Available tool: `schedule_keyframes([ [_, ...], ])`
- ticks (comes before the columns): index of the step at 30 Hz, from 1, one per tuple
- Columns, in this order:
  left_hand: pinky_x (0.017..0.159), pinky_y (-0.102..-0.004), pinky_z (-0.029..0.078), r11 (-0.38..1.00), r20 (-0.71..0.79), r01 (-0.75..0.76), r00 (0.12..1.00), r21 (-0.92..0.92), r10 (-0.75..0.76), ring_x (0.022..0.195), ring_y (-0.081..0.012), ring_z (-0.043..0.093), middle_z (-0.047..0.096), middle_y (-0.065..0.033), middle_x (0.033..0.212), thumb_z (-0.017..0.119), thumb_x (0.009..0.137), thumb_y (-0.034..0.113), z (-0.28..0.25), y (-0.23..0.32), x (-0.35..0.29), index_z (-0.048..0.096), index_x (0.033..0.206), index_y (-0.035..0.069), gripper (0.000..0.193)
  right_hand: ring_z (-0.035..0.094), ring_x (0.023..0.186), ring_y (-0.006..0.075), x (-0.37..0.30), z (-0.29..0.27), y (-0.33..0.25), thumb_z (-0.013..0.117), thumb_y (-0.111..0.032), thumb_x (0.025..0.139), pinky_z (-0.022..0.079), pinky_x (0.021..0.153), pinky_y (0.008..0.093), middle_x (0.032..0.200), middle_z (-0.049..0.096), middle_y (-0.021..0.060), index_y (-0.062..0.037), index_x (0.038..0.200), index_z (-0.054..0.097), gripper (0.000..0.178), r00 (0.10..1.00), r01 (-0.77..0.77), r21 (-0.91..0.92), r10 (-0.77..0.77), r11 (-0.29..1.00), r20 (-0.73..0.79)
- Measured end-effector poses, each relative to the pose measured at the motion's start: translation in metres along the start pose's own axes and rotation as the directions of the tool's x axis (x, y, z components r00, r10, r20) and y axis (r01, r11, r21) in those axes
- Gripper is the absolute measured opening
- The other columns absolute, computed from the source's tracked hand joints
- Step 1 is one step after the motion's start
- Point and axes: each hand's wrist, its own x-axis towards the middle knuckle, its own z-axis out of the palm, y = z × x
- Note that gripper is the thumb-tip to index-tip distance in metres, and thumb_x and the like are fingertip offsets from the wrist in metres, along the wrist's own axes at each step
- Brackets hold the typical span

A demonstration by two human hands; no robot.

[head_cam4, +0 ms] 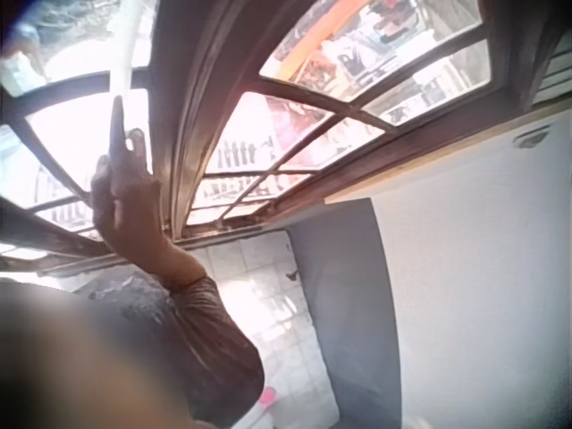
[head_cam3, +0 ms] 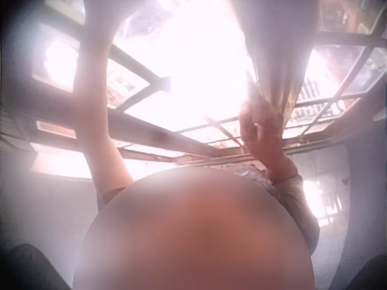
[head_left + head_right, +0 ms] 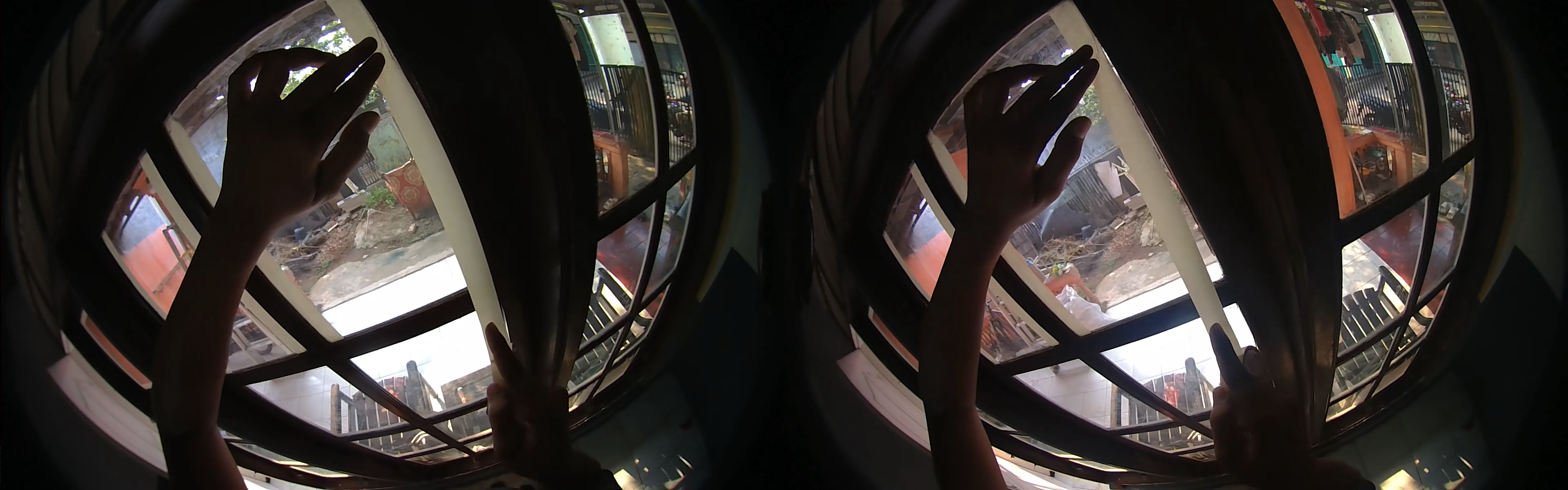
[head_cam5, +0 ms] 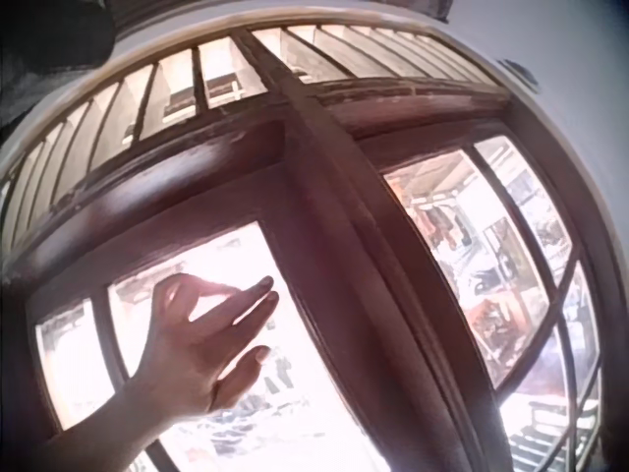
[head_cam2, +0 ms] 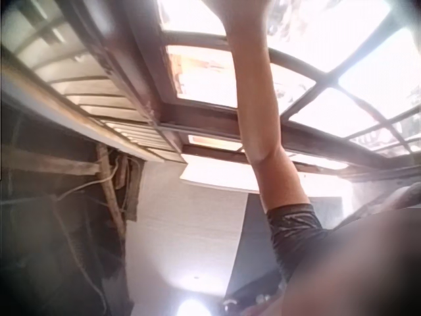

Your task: The person applies masking tape along the edges of a multi-pane window frame. They repeatedly pull tape from a roll, press it onto the frame, and smooth it with their fingers. The task continues across multiple sections of the frame.

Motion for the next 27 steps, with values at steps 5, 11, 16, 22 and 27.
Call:
schedule_keyframes([
  [5, 0.117, -0.0519, 0.037, 0.999, -0.046, -0.023, 0.999, 0.047, 0.026, 0.127, -0.0232, 0.065, 0.073, 0.0013, 0.144, 0.073, 0.105, 0.045, 0.006, -0.003, 0.003, 0.071, 0.148, 0.02, 0.051, 0.067, 0.059, 0.0188, 0.003, -0.003, 0.002, 0.052, -0.02, 0.103, 0.054, 0.061, 0.0365, 0.067, 0.064, 0.0103, -0.0111, 0.164, 0.056, 0.062, 0.994, -0.102, 0.102, 0.097, 0.99, 0.048],
  [11, 0.117, -0.054, 0.035, 0.996, 0.024, -0.025, 0.999, 0.084, 0.023, 0.136, -0.0241, 0.059, 0.065, 0.0014, 0.155, 0.071, 0.105, 0.051, 0.004, -0.002, 0.001, 0.067, 0.154, 0.022, 0.057, 0.069, 0.065, 0.0192, -0.002, -0.005, 0.004, 0.052, -0.018, 0.101, 0.058, 0.065, 0.0365, 0.076, 0.065, 0.0096, -0.0123, 0.165, 0.056, 0.064, 0.99, -0.117, 0.112, 0.107, 0.987, 0.092],
  [16, 0.119, -0.0554, 0.033, 0.999, 0.067, 0.033, 0.997, -0.001, -0.033, 0.143, -0.0272, 0.053, 0.061, 0.0, 0.16, 0.065, 0.108, 0.053, 0.005, -0.003, -0.003, 0.063, 0.159, 0.025, 0.058, 0.066, 0.07, 0.0195, -0.007, -0.022, -0.02, 0.057, -0.001, 0.105, 0.054, 0.065, 0.0366, 0.089, 0.07, 0.0148, 0.0076, 0.158, 0.054, 0.054, 0.995, 0.063, 0.32, -0.086, 0.945, 0.057],
  [22, 0.122, -0.0562, 0.032, 0.998, 0.038, 0.054, 0.998, 0.018, -0.055, 0.142, -0.0261, 0.054, 0.063, -0.0004, 0.159, 0.062, 0.11, 0.054, 0.007, -0.003, -0.005, 0.066, 0.155, 0.026, 0.053, 0.064, 0.068, 0.0201, -0.001, -0.031, -0.025, 0.056, -0.003, 0.104, 0.051, 0.06, 0.0365, 0.092, 0.07, 0.0149, 0.004, 0.16, 0.054, 0.057, 0.99, -0.045, 0.233, 0.012, 0.971, 0.143],
  [27, 0.118, -0.0529, 0.033, 0.995, -0.008, -0.04, 0.999, 0.097, 0.041, 0.132, -0.0221, 0.063, 0.073, 0.0029, 0.145, 0.071, 0.105, 0.054, 0.003, -0.007, 0.008, 0.073, 0.145, 0.024, 0.05, 0.069, 0.073, 0.0248, 0.001, -0.017, -0.007, 0.056, -0.012, 0.102, 0.057, 0.077, 0.0419, 0.098, 0.072, 0.0159, -0.0069, 0.163, 0.056, 0.061, 0.997, 0.05, 0.026, -0.051, 0.998, 0.062],
])
